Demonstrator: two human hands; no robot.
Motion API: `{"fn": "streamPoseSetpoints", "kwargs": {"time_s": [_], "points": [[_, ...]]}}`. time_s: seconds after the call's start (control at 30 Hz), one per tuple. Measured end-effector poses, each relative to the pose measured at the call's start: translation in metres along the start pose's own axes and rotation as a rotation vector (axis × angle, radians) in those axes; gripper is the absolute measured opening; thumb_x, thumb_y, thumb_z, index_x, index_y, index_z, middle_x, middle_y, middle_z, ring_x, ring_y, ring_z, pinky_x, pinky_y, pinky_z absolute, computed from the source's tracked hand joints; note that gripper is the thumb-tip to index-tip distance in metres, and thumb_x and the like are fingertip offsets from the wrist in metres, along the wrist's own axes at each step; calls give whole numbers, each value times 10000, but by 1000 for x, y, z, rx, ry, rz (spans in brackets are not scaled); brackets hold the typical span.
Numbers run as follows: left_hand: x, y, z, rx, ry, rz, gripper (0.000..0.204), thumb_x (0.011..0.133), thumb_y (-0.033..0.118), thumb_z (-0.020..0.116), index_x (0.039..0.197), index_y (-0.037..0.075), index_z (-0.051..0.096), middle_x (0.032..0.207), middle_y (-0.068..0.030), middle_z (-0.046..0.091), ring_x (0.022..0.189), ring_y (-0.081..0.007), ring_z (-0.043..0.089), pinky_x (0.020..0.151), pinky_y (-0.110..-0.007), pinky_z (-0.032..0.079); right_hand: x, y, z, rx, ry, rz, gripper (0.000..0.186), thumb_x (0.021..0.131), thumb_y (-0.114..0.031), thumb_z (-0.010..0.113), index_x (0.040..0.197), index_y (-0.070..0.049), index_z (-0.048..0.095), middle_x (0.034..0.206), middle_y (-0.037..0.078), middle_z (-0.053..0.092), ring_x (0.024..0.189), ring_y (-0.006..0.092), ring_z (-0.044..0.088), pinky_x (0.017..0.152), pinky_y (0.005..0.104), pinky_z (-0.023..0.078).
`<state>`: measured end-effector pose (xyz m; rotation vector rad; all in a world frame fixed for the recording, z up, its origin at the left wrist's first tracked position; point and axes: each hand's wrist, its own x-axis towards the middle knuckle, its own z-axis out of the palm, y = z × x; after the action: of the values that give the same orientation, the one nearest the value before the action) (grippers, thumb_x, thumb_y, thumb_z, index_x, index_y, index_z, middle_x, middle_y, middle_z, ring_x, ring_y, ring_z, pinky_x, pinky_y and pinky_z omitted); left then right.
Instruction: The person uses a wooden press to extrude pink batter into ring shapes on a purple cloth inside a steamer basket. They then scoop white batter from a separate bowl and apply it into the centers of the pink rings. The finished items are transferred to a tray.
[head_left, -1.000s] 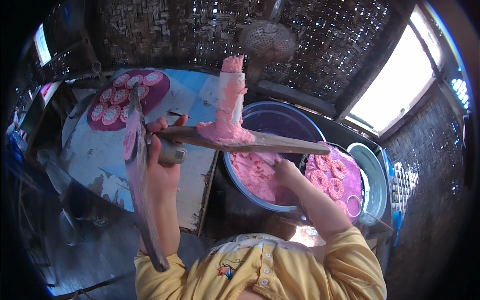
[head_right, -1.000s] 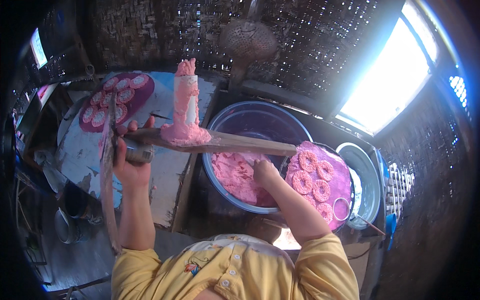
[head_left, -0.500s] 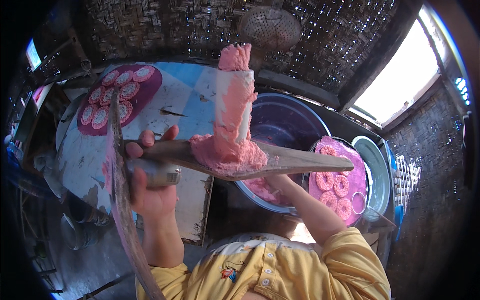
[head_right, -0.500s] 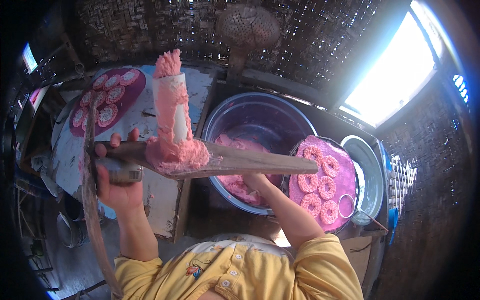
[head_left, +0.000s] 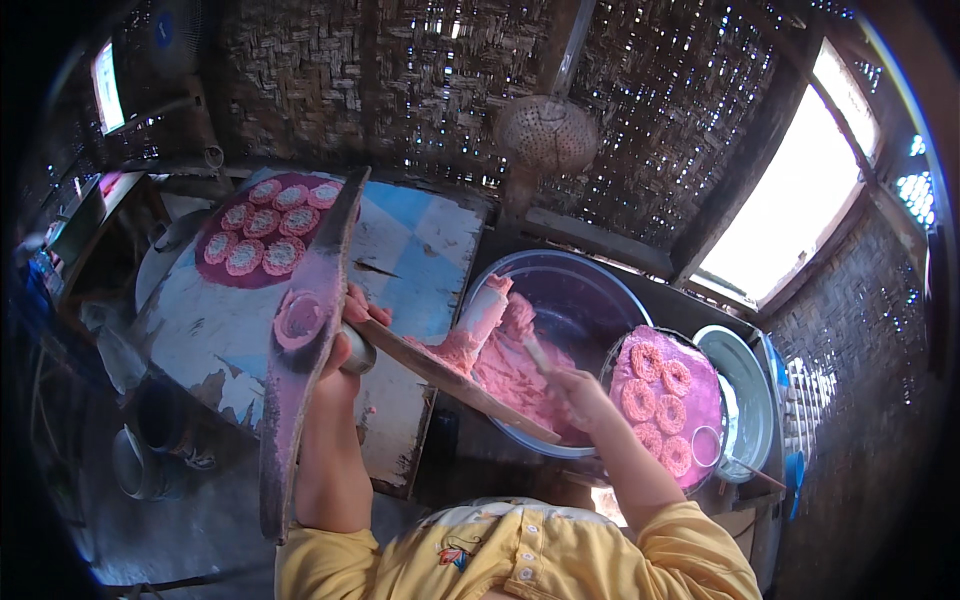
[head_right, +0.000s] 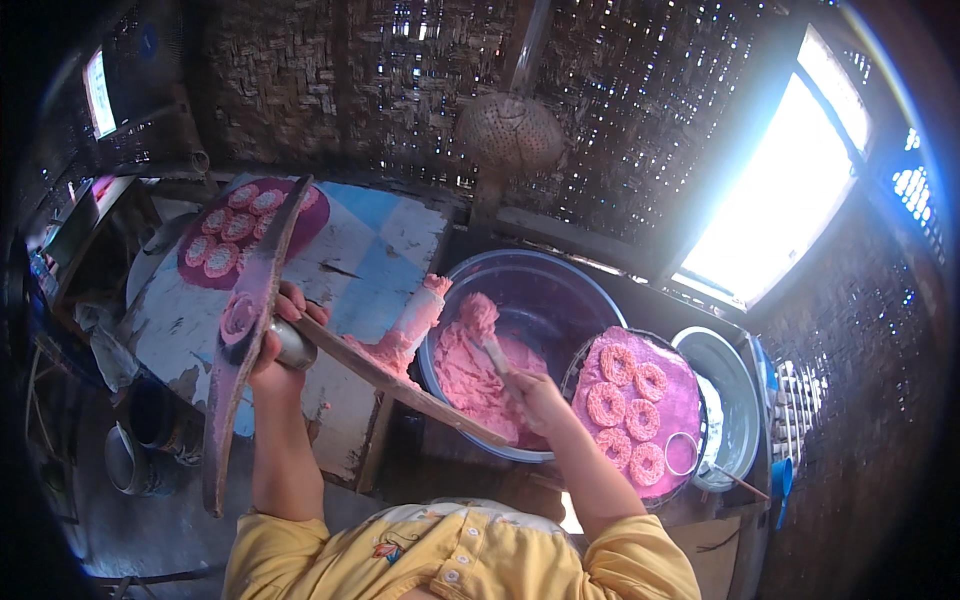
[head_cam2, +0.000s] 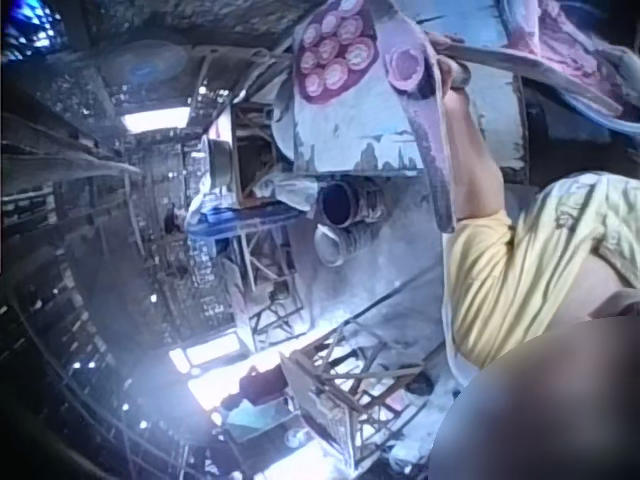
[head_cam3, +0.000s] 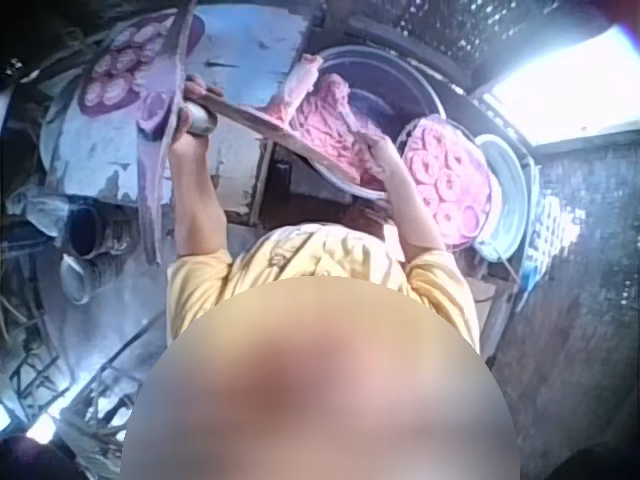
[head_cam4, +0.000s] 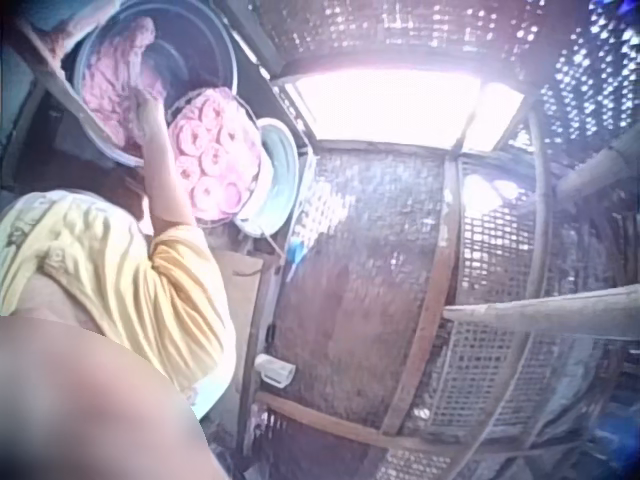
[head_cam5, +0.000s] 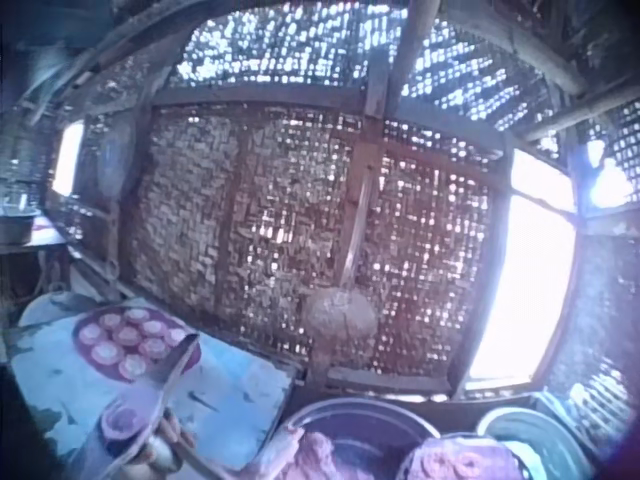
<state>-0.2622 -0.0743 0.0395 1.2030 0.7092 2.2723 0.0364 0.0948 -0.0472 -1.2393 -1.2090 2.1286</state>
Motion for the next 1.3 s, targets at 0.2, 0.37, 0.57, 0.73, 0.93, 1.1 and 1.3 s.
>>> {"fn": "streamPoseSetpoints", "kwargs": {"time_s": [0.2, 0.37, 0.57, 0.73, 0.93, 1.1, 1.3], "points": [[-4, 2, 8, 148, -156, -31, 370, 663, 262, 821, 862, 44, 597, 901, -73, 528, 820, -265, 592, 713, -386, 496, -80, -48, -34, -170, 58, -147, 218, 971, -173, 441, 1055, -6, 553, 742, 32, 572, 494, 113, 483, 455, 243, 411], [-5, -8, 34, 226, -329, -331, 419, 663, 222, 806, 981, 38, 603, 962, -70, 605, 869, -186, 604, 775, -330, 491, -152, -86, -58, -553, -13, -321, 299, 961, -267, 489, 1018, 5, 601, 627, -17, 463, 502, 69, 381, 460, 228, 316], [-7, -17, 81, 715, -542, -332, 588, 609, 388, 791, 1045, 41, 606, 1031, -144, 634, 940, -281, 622, 825, -333, 473, -181, -106, -64, -652, -312, -341, 401, 947, -336, 516, 1138, 6, 601, 594, -34, 417, 516, 55, 357, 468, 218, 310], [-10, -1, 102, 980, -690, -357, 619, 606, 258, 821, 1135, 39, 584, 1077, -113, 637, 967, -173, 616, 839, -293, 465, -187, -136, -48, -1217, -308, -626, 331, 901, -304, 586, 1122, -63, 641, 624, 8, 543, 534, 120, 491, 497, 291, 388], [-17, 4, 123, 1106, -805, -230, 473, 653, 393, 708, 1042, 130, 651, 1043, -154, 618, 970, -313, 596, 826, -380, 469, -223, -196, 6, -1978, 56, -1236, 303, 766, -277, 662, 1041, -155, 687, 721, 36, 620, 616, 200, 584, 539, 355, 424], [-17, -3, 129, 1137, -770, -270, 467, 641, 416, 721, 984, 105, 666, 992, -163, 638, 939, -325, 608, 809, -380, 480, -209, -138, 59, -2261, 354, -1894, 288, 774, -223, 626, 1047, -139, 653, 717, 10, 544, 604, 157, 528, 495, 298, 366], [-15, -23, 96, 1100, -682, -344, 494, 644, 316, 775, 1048, 70, 632, 992, -128, 650, 889, -223, 631, 794, -346, 498, -211, -134, 49, -2227, 337, -1973, 296, 797, -192, 622, 1078, -103, 604, 717, 17, 527, 606, 137, 532, 470, 278, 366]]}}
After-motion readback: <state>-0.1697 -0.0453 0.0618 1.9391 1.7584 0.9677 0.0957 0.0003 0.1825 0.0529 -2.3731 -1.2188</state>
